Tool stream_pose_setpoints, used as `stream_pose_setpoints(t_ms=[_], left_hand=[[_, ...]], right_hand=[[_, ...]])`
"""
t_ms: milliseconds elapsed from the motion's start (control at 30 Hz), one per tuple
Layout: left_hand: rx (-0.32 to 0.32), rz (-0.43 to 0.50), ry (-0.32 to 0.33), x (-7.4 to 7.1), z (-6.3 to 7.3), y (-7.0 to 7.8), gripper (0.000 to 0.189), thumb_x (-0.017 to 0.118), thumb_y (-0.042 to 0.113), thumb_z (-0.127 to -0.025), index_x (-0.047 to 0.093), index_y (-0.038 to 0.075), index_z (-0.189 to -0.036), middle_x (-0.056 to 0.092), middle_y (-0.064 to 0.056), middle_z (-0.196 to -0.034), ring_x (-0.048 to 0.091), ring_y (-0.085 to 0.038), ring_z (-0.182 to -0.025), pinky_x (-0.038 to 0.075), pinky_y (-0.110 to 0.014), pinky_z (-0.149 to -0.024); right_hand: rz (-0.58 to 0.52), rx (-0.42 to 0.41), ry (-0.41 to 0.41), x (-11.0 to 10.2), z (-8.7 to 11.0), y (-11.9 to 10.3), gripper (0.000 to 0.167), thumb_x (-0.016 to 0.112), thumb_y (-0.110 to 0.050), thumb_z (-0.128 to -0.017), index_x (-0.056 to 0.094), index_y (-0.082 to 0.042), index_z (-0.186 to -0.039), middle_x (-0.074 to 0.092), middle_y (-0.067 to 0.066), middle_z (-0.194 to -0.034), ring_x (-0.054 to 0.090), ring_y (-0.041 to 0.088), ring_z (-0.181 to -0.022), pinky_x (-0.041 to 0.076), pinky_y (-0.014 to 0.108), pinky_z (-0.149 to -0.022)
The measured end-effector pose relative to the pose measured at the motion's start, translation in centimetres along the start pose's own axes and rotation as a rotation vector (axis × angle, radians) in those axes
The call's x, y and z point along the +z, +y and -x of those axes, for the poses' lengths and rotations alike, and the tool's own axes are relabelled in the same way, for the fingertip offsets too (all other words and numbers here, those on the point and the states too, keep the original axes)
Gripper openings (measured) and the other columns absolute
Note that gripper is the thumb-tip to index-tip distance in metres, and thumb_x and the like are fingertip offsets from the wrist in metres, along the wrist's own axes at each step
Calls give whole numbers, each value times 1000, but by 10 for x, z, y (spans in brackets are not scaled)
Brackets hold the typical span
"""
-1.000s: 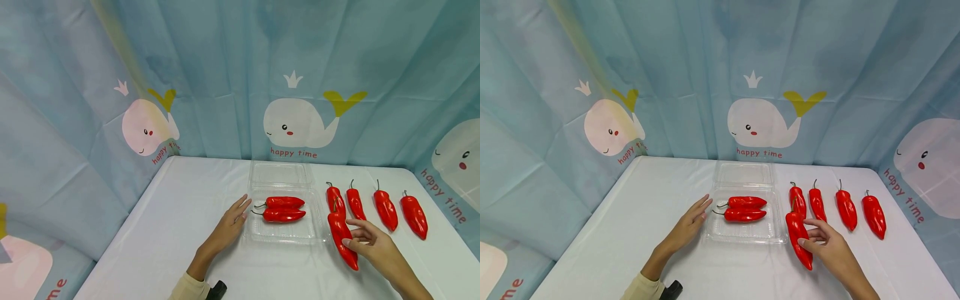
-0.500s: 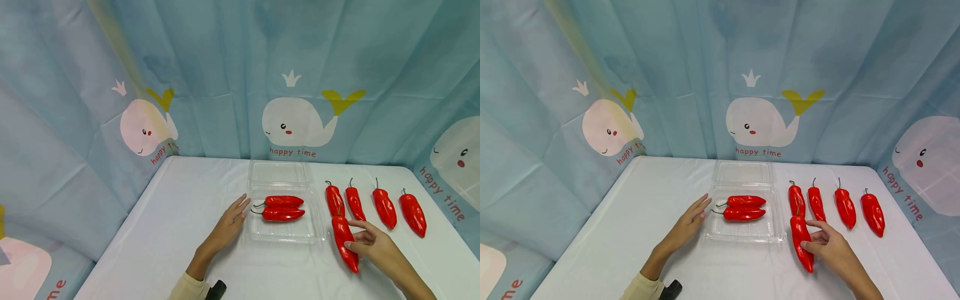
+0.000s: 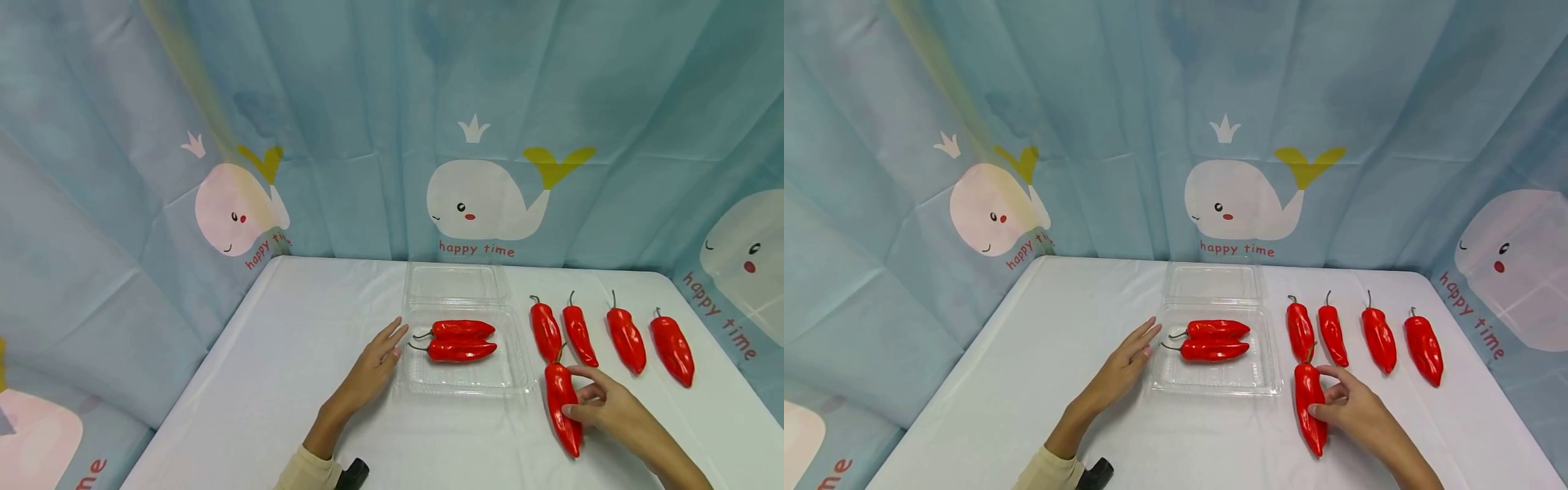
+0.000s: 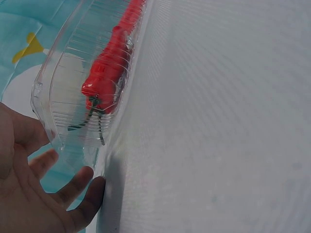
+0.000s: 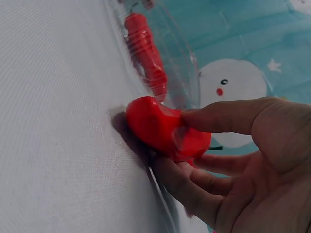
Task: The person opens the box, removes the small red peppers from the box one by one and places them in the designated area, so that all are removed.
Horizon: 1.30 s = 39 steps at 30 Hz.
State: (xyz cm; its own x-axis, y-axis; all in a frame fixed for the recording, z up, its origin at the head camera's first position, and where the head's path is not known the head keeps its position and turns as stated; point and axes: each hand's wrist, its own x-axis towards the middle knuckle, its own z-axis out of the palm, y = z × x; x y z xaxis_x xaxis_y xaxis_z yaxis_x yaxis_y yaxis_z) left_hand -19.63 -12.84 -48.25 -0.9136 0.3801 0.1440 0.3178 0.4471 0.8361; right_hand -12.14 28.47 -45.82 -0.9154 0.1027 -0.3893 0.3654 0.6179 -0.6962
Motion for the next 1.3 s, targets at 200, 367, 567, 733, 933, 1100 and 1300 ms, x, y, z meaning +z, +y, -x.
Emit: stream_pose_setpoints(t_ms=[200, 367, 567, 733, 933, 1100, 1300], left_hand=[[0, 6, -1, 0, 0, 1, 50, 46, 13, -113, 43, 7, -162, 28, -9, -175, 22, -36, -162, 20, -67, -127], [2, 9, -3, 0, 0, 1, 50, 46, 12, -112, 43, 6, -162, 28, -10, -175, 22, -37, -162, 20, -66, -127], [7, 1, 0, -1, 0, 1, 50, 46, 12, -112, 43, 6, -162, 28, -10, -175, 22, -37, -162, 20, -66, -127], [3, 3, 0, -1, 0, 1, 50, 46, 12, -112, 43, 6, -162, 28, -10, -175, 22, -36, -162, 20, -66, -127], [4, 4, 0, -1, 0, 1, 50, 46, 11, -112, 43, 6, -162, 28, -12, -175, 23, -37, -162, 20, -66, -127], [9, 0, -4, -1, 0, 0, 50, 47, 10, -112, 44, 5, -161, 29, -13, -174, 23, -37, -162, 21, -66, -127], [22, 13, -13, -1, -1, 0, 49, 46, 7, -112, 43, 3, -161, 27, -14, -174, 22, -37, -162, 21, -64, -128]], right_hand=[[11, 0, -1, 1, -1, 3, 90, 86, -27, -86, 38, 5, -155, 66, 6, -96, 64, 18, -79, 62, 34, -74], [9, -3, -3, 0, -1, 5, 91, 86, -31, -87, 38, 6, -156, 66, 7, -96, 64, 18, -80, 63, 35, -75], [-4, -11, -6, -1, -1, 6, 93, 86, -35, -89, 37, 7, -156, 66, 8, -98, 66, 17, -81, 64, 36, -76], [-15, -18, -7, -2, -1, 5, 91, 85, -32, -90, 37, 8, -156, 67, 6, -96, 65, 17, -81, 64, 34, -76], [12, -36, 4, -2, 1, 5, 91, 85, -33, -90, 37, 9, -155, 68, 5, -99, 66, 16, -83, 65, 38, -79], [10, -39, 8, -2, 1, 5, 92, 86, -34, -89, 38, 9, -155, 69, 7, -103, 68, 16, -85, 65, 39, -79], [18, -30, 13, -2, 2, 5, 92, 86, -34, -89, 39, 8, -155, 70, 12, -110, 69, 17, -88, 66, 42, -80]])
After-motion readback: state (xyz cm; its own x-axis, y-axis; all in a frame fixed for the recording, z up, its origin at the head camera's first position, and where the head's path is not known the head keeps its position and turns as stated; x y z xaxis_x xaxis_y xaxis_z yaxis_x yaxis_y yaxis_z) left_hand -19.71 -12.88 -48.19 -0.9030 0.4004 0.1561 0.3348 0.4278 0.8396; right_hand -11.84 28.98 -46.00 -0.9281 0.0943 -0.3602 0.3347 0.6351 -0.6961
